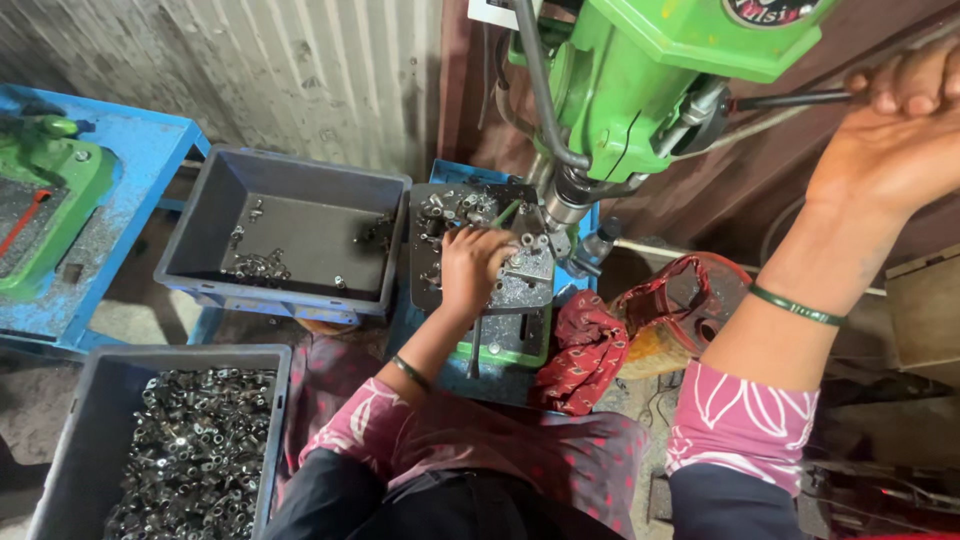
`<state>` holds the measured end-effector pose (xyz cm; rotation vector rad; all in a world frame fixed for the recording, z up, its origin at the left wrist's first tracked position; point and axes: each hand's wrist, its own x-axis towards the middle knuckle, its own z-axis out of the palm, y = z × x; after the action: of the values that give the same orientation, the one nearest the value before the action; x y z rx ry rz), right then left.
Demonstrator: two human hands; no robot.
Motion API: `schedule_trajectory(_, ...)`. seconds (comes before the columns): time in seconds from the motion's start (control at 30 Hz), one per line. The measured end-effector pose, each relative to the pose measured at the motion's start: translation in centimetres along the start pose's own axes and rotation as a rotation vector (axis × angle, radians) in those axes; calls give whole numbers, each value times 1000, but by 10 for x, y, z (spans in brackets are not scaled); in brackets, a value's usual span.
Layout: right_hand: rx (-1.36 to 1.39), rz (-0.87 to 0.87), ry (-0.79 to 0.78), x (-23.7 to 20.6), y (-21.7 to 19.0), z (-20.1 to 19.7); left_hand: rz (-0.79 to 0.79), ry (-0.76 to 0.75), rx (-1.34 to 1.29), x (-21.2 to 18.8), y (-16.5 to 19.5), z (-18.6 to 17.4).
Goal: The person places small metal parts under a drill press and operates the lever to drill each piece. They repeatedly pick parts from a bin, position them on the machine table, drill, and return them to the bin.
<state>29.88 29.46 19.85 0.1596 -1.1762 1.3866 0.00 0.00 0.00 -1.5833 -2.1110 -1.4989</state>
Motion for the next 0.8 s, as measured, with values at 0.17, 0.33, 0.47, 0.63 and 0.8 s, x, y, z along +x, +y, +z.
schedule_trajectory(0.17, -8, -3, 14, -1, 0, 13, 147, 176, -109, -17, 21, -21)
schedule_trajectory(0.33, -15, -4, 22, -5, -3, 19, 145, 212, -246, -22, 36, -30)
schedule_trajectory(0.47, -1, 4, 16, -2, -2, 17, -194, 156, -688, -30, 52, -22)
schedule_trajectory(0.63, 16, 12, 9, -1, -2, 7, -370, 50, -930, -34, 59, -25)
schedule_trajectory(0.8, -41, -7, -26, 0, -2, 3, -398, -21, -964, -34, 65, -33)
